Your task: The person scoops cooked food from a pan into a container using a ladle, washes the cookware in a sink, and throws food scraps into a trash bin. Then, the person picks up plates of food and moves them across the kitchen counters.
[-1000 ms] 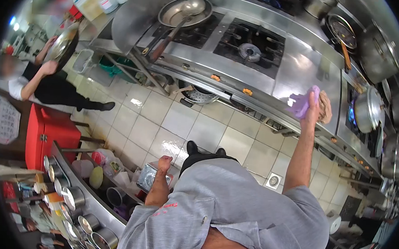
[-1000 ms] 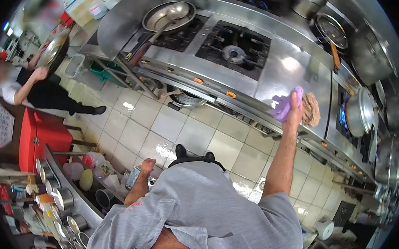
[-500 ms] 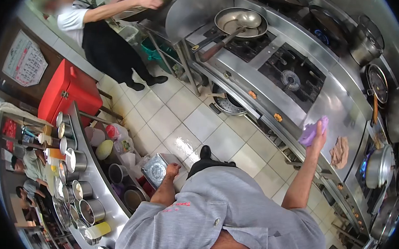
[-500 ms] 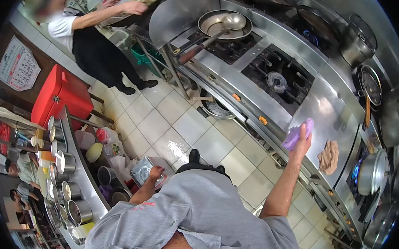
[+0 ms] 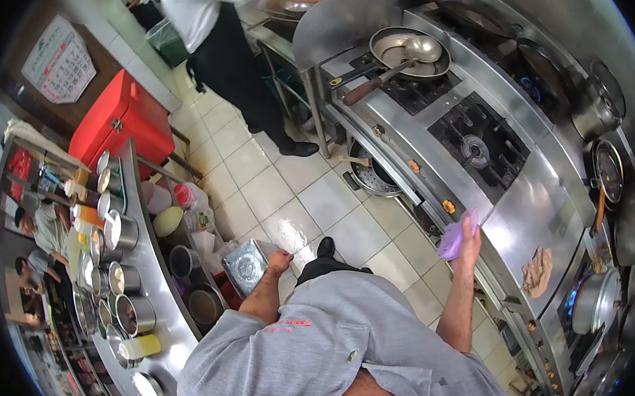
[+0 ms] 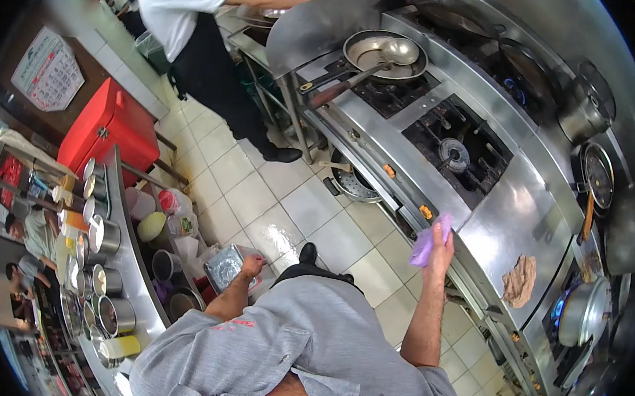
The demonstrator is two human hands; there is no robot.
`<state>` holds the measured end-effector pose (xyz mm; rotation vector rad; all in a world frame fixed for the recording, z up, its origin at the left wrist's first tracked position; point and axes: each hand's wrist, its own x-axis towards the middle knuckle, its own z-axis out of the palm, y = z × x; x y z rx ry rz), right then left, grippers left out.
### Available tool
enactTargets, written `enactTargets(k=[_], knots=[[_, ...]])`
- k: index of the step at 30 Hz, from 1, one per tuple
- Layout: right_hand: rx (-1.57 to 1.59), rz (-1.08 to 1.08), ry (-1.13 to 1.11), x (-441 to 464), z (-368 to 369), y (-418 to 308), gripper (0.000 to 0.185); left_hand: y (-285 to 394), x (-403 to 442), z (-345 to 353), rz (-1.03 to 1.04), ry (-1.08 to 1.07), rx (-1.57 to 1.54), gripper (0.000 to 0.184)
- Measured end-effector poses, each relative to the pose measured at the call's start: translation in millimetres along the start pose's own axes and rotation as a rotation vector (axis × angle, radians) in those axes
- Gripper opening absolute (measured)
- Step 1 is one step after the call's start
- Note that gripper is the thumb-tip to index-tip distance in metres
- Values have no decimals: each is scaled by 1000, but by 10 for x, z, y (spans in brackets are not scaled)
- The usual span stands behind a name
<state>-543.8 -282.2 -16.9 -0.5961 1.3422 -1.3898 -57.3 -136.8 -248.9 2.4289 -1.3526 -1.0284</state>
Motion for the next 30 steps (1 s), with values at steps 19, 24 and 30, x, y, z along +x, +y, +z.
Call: enactTargets(k=[19, 24, 30], knots=[[-465, 232, -1600, -1426, 2540, 398, 57, 1295, -1638, -1646, 284, 45, -1937, 51], [-600, 528, -1396, -1162, 2527, 687, 43, 504, -2605, -2078, 28, 865, -1525, 42], [-478, 174, -1419, -853, 3387, 69, 21, -320, -3337, -2074, -864, 1250, -422, 60]])
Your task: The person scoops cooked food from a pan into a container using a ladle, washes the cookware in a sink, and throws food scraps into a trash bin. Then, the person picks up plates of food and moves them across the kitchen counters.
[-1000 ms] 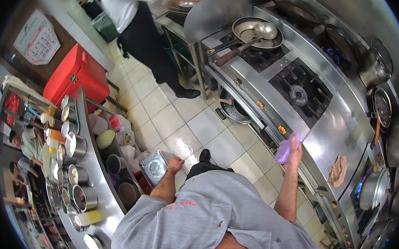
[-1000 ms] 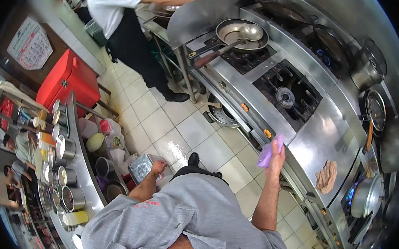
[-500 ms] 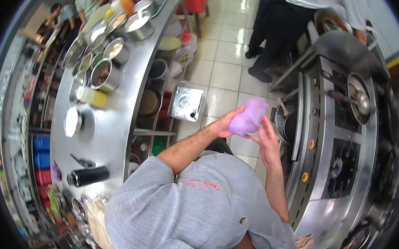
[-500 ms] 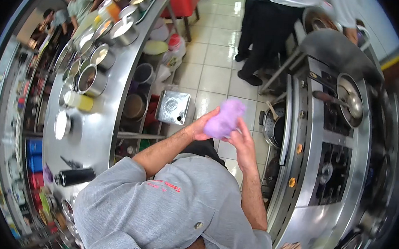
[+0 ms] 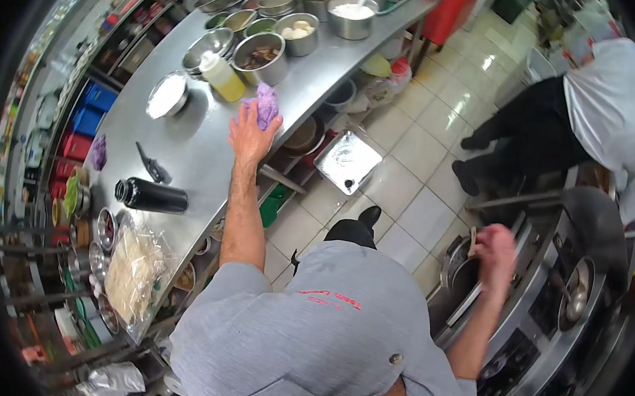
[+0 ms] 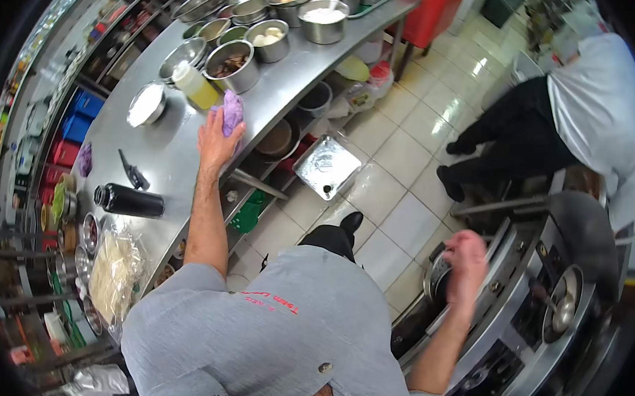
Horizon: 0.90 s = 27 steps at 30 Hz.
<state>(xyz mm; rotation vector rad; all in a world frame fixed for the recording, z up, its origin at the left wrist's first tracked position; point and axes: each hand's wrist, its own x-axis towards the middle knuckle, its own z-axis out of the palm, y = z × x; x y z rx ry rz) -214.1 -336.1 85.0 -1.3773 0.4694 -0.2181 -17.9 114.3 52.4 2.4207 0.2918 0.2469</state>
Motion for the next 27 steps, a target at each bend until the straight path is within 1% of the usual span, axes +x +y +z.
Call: enactTargets(k=[1, 2, 3, 4, 5, 6, 7, 8, 9, 10, 11, 13, 14, 15, 17, 18, 19, 20, 21, 22, 23, 24, 25, 27], knots=[[-118, -193, 31, 127, -11, -375, 22, -40, 19, -32, -52, 206, 585, 66], [-142, -445, -81, 254, -110, -735, 31, -93, 55, -58, -95, 84, 481, 74], [-119, -656, -114, 288, -57, -1177, 34, -97, 52, 5, -56, 83, 457, 73], [-166, -945, -131, 207, 159, -1649, 32, -74, 43, 140, -16, 80, 432, 72], [450, -680, -284, 279, -354, -1986, 41, -99, 57, 308, 102, 48, 262, 67], [53, -980, -399, 133, -42, -2419, 39, 30, 8, 448, 180, -21, 88, 57], [-345, -1400, -431, -14, 270, -2851, 37, 219, -89, 559, 237, -134, -76, 51], [-529, -1770, -464, -161, 580, -3284, 35, 354, -106, 659, 353, -275, -139, 45], [-41, -1652, -775, -257, 862, -3367, 44, 201, -110, 1062, 533, -251, -98, 44], [21, -1689, -847, -272, 1105, -3346, 45, 332, -255, 1161, 467, -315, -159, 45], [9, -1720, -866, -211, 1274, -3348, 45, 361, -338, 1338, 434, -422, -161, 49], [-13, -1749, -913, -55, 1542, -3319, 45, 391, -398, 1554, 362, -686, -177, 53], [-22, -1752, -932, 33, 1656, -3296, 45, 238, -406, 1778, 356, -769, -172, 53], [-33, -1750, -949, 113, 1754, -3264, 45, 86, -429, 1960, 334, -806, -134, 52], [-42, -1746, -988, 243, 1922, -3222, 45, -211, -458, 2204, 219, -852, -46, 50], [-46, -1743, -1005, 295, 1978, -3197, 45, -406, -480, 2290, 166, -838, -51, 49], [-45, -1745, -1023, 334, 2028, -3190, 45, -842, -507, 2566, 128, -827, -130, 50], [-45, -1743, -1032, 379, 2062, -3175, 45, -774, -511, 2286, 10, -884, 6, 50], [-38, -1740, -1044, 406, 2082, -3167, 45, -960, -555, 2237, -6, -917, 178, 48], [-28, -1737, -1050, 443, 2093, -3163, 45, -1210, -605, 2253, -24, -947, 351, 46], [-16, -1734, -1063, 472, 2095, -3157, 45, -1592, -677, 2410, -44, -937, 357, 46], [-1, -1728, -1068, 511, 2085, -3155, 45, -2044, -808, 2648, -156, -815, 404, 36], [13, -1725, -1076, 543, 2058, -3160, 45, -2290, -957, 2736, -265, -695, 447, 29], [27, -1715, -1089, 607, 1958, -3176, 46, -2361, -1079, 2533, 303, -676, 468, 28]])
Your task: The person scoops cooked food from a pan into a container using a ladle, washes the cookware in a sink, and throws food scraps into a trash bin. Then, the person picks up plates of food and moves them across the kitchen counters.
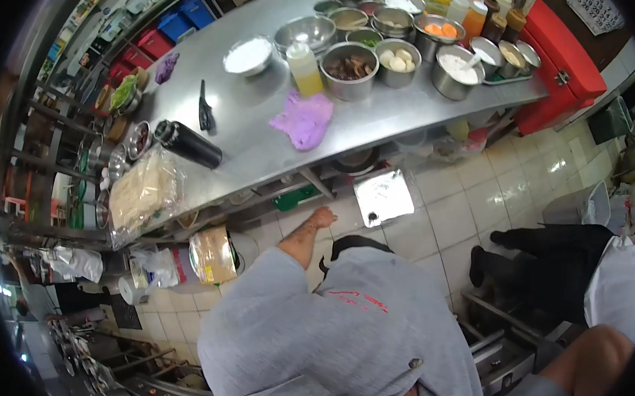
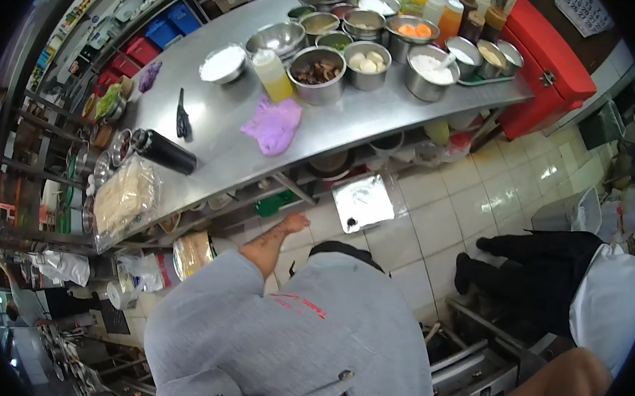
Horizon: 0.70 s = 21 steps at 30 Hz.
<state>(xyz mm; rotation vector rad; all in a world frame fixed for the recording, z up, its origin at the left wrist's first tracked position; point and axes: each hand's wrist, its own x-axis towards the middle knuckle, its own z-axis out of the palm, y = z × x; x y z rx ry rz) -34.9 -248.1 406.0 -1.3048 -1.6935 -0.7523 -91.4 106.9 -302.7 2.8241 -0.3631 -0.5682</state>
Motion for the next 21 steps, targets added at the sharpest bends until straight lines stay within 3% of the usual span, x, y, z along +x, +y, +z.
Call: enactTargets(k=[3, 8, 9, 12, 14, 16, 18, 19, 20, 21], knots=[[1, 10, -10, -91, -196, -90, 46, 535, -141, -321, -56, -46, -42, 28], [60, -12, 70, -294, -683, -281, 46, 1173, -449, -397, -538, -129, -486, 29], [70, -15, 82, -342, -804, -314, 46, 1285, -443, -339, -553, -131, -492, 29], [78, -11, 109, -496, -1146, -386, 46, 1598, -340, -235, -660, -17, -671, 33], [94, 23, 142, -681, -1409, -341, 46, 1642, -425, -300, -676, 345, -743, 37], [105, 89, 164, -957, -1610, -262, 47, 1470, -616, -396, -781, 603, -709, 30], [65, 286, 49, -1466, -1831, 20, 52, 1205, -935, -646, -922, 882, -729, 23], [83, 635, -25, -1915, -1995, 135, 61, 1079, -1124, -790, -987, 1078, -673, 20], [58, 509, 162, -2522, -1643, 414, 57, 869, -1313, -871, -981, 1278, -614, 19], [333, 801, 455, -2682, -1318, 489, 46, 732, -1499, -1043, -1067, 1362, -693, 19]])
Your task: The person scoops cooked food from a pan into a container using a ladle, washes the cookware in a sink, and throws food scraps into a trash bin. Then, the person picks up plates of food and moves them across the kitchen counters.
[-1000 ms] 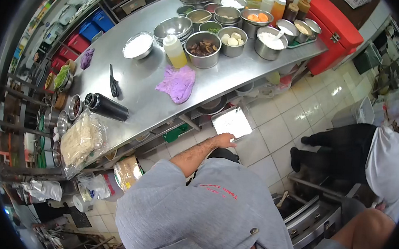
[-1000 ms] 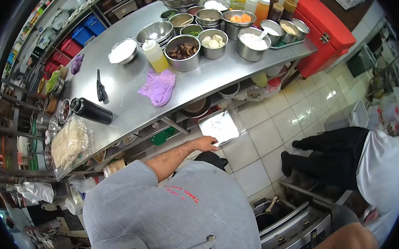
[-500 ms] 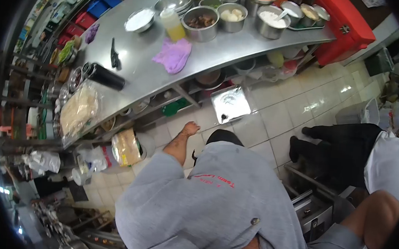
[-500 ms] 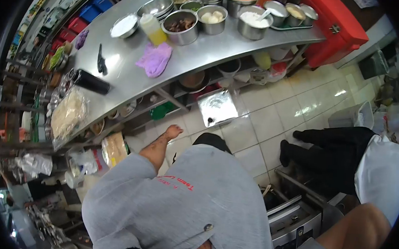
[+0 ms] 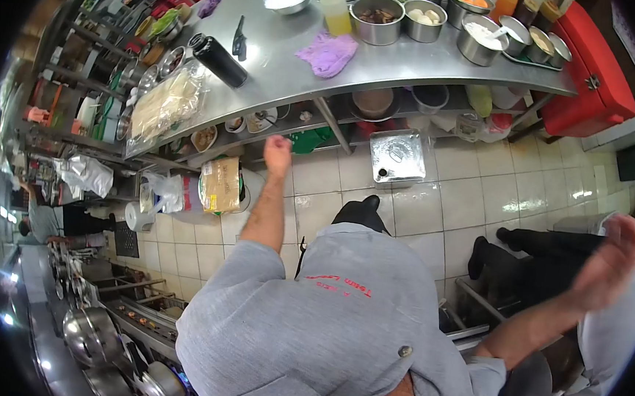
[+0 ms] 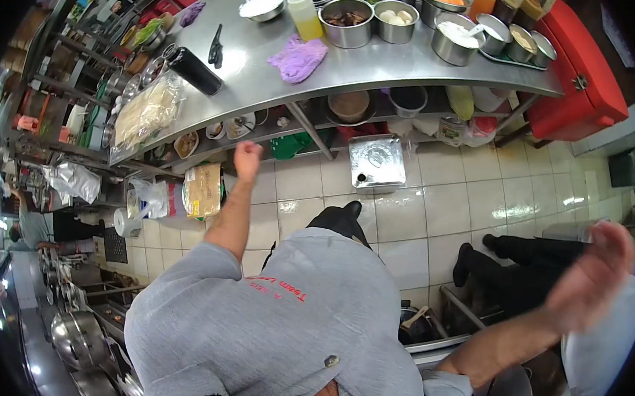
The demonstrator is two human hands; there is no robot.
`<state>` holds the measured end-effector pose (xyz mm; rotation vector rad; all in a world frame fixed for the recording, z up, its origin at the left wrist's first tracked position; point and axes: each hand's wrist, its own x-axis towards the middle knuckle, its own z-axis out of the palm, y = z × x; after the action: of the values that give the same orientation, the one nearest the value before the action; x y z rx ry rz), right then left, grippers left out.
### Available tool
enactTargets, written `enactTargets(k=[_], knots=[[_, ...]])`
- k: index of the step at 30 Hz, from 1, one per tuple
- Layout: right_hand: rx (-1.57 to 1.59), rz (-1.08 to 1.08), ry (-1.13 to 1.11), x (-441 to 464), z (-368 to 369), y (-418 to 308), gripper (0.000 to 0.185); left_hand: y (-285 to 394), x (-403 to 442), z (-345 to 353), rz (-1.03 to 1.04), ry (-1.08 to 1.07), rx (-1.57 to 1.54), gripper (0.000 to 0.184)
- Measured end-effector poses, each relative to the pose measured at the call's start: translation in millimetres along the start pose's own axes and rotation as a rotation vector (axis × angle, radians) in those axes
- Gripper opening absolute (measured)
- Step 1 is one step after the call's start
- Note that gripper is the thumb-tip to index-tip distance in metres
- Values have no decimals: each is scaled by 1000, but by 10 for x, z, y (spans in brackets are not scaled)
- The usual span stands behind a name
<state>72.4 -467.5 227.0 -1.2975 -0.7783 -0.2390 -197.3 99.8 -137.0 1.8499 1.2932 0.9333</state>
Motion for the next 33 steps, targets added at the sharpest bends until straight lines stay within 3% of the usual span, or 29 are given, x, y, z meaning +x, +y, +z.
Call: enactTargets(k=[2, 4, 6, 9, 13, 14, 15, 17, 19, 23, 27, 29, 31, 33], knots=[[39, 222, 146, -271, 395, 467, 29, 341, 323, -412, 15, 165, -36, 26], [21, 420, 204, -491, 745, 797, 27, 168, 821, -632, -32, 238, -195, 36], [-63, 558, 108, -674, 1019, 1106, 28, 383, 1081, -834, -31, 291, -179, 60], [-61, 719, -70, -787, 1617, 1267, 30, 645, 1444, -966, -46, 285, -193, 76], [-54, 769, -283, -819, 2351, 1580, 30, 919, 1771, -957, -66, 213, -233, 89], [-36, 802, -335, -802, 2559, 1676, 30, 799, 1931, -907, 55, 211, -169, 90], [-36, 794, -338, -786, 2763, 1797, 30, 726, 2087, -867, 172, 206, -103, 92], [-87, 784, -393, -754, 3136, 2032, 30, 814, 2197, -838, 289, 49, -315, 88], [-92, 774, -428, -614, 3545, 2176, 32, 866, 2243, -800, 180, 57, -380, 82], [-463, 515, -653, -270, 4319, 2471, 38, 862, 2447, -634, 143, -22, -298, 86], [-777, 148, -793, -189, 4954, 3126, 61, 866, 2676, -222, 210, -48, -266, 88], [-924, 82, -825, -278, 5158, 3295, 62, 911, 2700, -56, 311, 10, -344, 84], [-1062, -6, -854, -339, 5254, 3417, 64, 1024, 2463, -98, 361, 231, -19, 85], [-1022, -41, -789, -348, 5207, 3511, 65, 1024, 1994, -285, 221, 150, -238, 58]])
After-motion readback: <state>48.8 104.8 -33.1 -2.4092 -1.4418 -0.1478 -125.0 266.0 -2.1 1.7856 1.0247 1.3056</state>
